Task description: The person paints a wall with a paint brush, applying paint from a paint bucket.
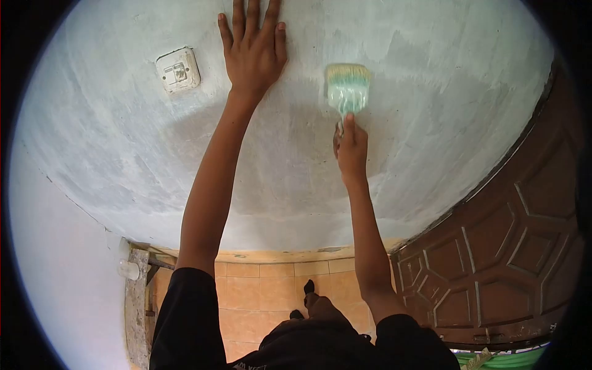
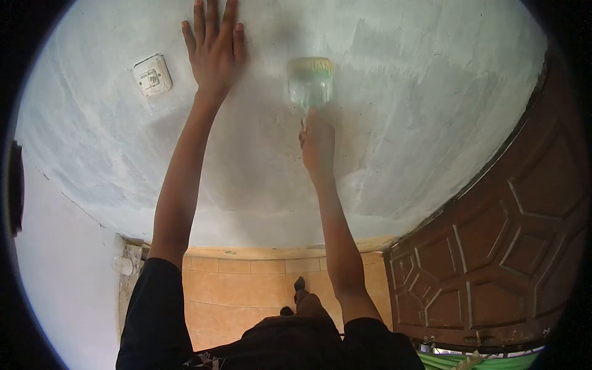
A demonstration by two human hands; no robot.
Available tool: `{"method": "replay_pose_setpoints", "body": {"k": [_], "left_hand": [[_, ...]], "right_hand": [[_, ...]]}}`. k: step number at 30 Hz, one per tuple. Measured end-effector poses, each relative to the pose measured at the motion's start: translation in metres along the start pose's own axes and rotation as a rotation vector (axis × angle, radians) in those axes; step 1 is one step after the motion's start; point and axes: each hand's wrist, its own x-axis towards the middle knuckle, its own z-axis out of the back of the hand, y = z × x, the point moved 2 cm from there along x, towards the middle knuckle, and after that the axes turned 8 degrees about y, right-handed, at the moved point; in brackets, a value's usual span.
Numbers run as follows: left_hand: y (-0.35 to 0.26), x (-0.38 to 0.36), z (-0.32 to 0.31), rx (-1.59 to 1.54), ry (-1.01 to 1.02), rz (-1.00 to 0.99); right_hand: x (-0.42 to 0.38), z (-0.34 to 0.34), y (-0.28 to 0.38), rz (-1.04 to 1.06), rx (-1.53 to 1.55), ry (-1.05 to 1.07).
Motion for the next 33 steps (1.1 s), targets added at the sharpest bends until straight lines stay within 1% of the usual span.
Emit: {"method": "replay_pose_setpoints", "body": {"k": [2, 5, 8, 11, 14, 17, 18, 20, 21, 24, 27, 28, 31, 33], "left_hand": [[-0.002, -0.001, 0.001, 0.006, 0.004, 0.009], [-0.001, -0.006, -0.001, -0.018, 0.014, 0.011], [-0.002, -0.008, 0.001, -0.041, 0.025, 0.013], [-0.001, -0.009, 0.0, -0.05, 0.003, -0.005], [-0.002, -0.011, 0.002, -0.064, 0.027, 0.008], [0.001, -0.019, 0.001, -0.107, 0.07, 0.023], [0.001, -0.023, -0.002, -0.093, 0.044, 0.019], [0.0, -0.032, -0.009, -0.063, -0.01, 0.013], [0.003, -0.035, -0.012, -0.052, 0.017, 0.019], [0.008, -0.049, -0.014, -0.037, 0.071, 0.027], [0.003, -0.06, -0.012, -0.06, 0.086, 0.025], [0.002, -0.063, -0.011, -0.059, 0.106, 0.031], [0.0, -0.074, -0.008, -0.078, 0.124, 0.041], [-0.003, -0.078, -0.005, -0.096, 0.134, 0.038]], "right_hand": [[0.013, 0.0, 0.002, 0.031, -0.058, 0.017], [0.001, 0.004, -0.032, -0.032, 0.051, 0.008], [-0.027, 0.01, -0.061, -0.153, 0.04, -0.024], [-0.045, 0.012, -0.053, -0.188, 0.001, -0.014], [-0.032, 0.008, -0.023, -0.08, -0.011, -0.005], [-0.006, 0.002, -0.001, -0.03, -0.02, 0.024], [0.001, 0.002, -0.008, 0.003, -0.018, 0.055], [-0.001, 0.003, -0.025, 0.015, -0.035, 0.045], [-0.002, 0.004, -0.034, 0.026, -0.043, 0.041], [-0.025, 0.014, -0.07, -0.108, 0.04, 0.015], [-0.057, 0.014, -0.065, -0.283, -0.026, -0.02], [-0.06, 0.013, -0.059, -0.279, 0.005, 0.004], [-0.044, 0.007, -0.028, -0.14, -0.029, 0.019], [-0.026, 0.004, -0.01, -0.084, -0.029, 0.029]]}}
